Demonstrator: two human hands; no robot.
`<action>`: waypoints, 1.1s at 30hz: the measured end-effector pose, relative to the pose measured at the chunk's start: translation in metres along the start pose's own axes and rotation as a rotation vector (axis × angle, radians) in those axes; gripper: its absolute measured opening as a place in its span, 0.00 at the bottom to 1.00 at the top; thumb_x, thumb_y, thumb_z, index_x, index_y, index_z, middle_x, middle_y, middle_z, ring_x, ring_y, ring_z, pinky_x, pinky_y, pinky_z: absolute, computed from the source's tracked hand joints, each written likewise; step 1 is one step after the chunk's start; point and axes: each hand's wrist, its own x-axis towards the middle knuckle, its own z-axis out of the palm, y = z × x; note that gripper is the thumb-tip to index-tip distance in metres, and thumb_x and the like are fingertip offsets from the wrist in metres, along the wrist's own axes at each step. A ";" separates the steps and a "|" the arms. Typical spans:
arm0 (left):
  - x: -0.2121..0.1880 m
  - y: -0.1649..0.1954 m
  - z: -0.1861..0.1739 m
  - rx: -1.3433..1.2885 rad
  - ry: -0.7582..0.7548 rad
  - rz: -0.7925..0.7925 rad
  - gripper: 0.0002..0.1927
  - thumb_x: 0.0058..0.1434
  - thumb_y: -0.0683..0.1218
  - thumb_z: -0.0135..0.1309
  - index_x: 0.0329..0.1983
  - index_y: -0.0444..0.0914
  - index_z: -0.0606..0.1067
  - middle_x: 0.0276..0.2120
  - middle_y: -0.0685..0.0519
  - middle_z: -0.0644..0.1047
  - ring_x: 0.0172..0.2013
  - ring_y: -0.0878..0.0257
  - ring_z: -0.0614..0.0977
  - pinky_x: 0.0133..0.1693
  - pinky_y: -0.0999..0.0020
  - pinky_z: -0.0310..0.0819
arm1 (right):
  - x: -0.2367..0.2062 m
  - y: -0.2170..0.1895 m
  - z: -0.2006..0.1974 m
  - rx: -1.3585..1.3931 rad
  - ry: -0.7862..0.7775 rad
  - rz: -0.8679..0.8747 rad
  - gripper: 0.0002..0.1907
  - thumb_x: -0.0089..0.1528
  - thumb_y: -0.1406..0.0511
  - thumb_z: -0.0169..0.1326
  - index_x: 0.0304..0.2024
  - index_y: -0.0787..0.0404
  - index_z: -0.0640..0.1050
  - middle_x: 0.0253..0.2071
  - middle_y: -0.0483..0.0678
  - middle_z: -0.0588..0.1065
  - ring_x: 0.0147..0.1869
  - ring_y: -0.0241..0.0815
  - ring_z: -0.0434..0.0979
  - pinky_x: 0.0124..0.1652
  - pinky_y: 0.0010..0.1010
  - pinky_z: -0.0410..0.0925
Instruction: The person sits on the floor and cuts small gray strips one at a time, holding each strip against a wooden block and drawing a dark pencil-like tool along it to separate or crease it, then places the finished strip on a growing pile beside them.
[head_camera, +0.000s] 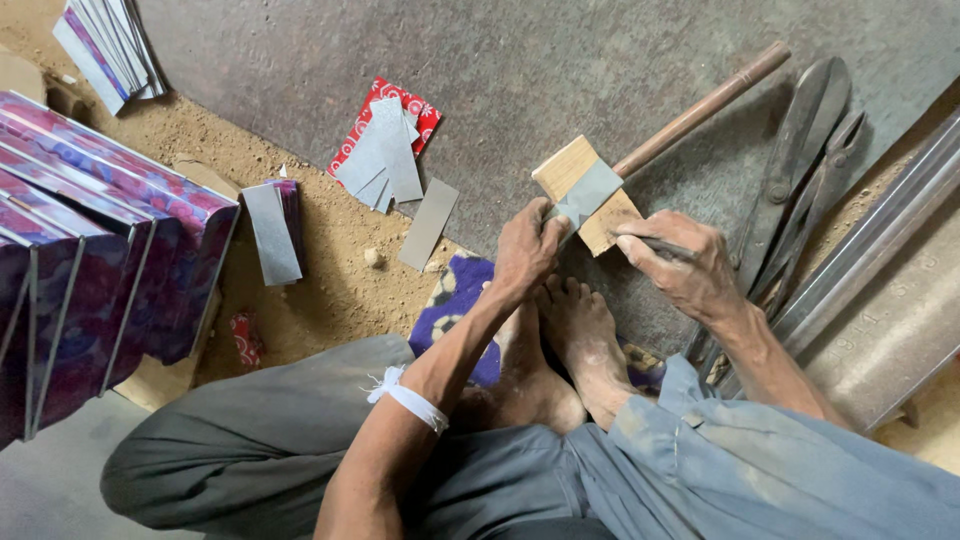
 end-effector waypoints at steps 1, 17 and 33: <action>0.000 0.000 0.000 0.002 -0.001 -0.008 0.16 0.63 0.51 0.51 0.46 0.35 0.75 0.36 0.37 0.80 0.41 0.40 0.82 0.43 0.50 0.74 | -0.001 0.003 0.002 0.039 -0.021 0.015 0.07 0.63 0.68 0.59 0.44 0.63 0.82 0.42 0.52 0.81 0.43 0.48 0.82 0.40 0.35 0.76; 0.000 0.004 0.002 0.026 0.009 -0.006 0.17 0.62 0.51 0.51 0.45 0.34 0.75 0.35 0.36 0.80 0.40 0.39 0.82 0.42 0.49 0.74 | 0.009 -0.008 0.033 0.403 0.109 0.302 0.08 0.66 0.69 0.57 0.46 0.67 0.80 0.42 0.55 0.81 0.41 0.44 0.84 0.39 0.31 0.75; 0.004 -0.006 0.008 0.028 0.049 0.027 0.16 0.61 0.51 0.52 0.43 0.34 0.76 0.36 0.36 0.81 0.41 0.39 0.83 0.43 0.49 0.74 | 0.009 -0.021 0.036 0.507 0.141 0.526 0.09 0.66 0.68 0.56 0.47 0.64 0.81 0.34 0.50 0.80 0.35 0.35 0.79 0.36 0.28 0.72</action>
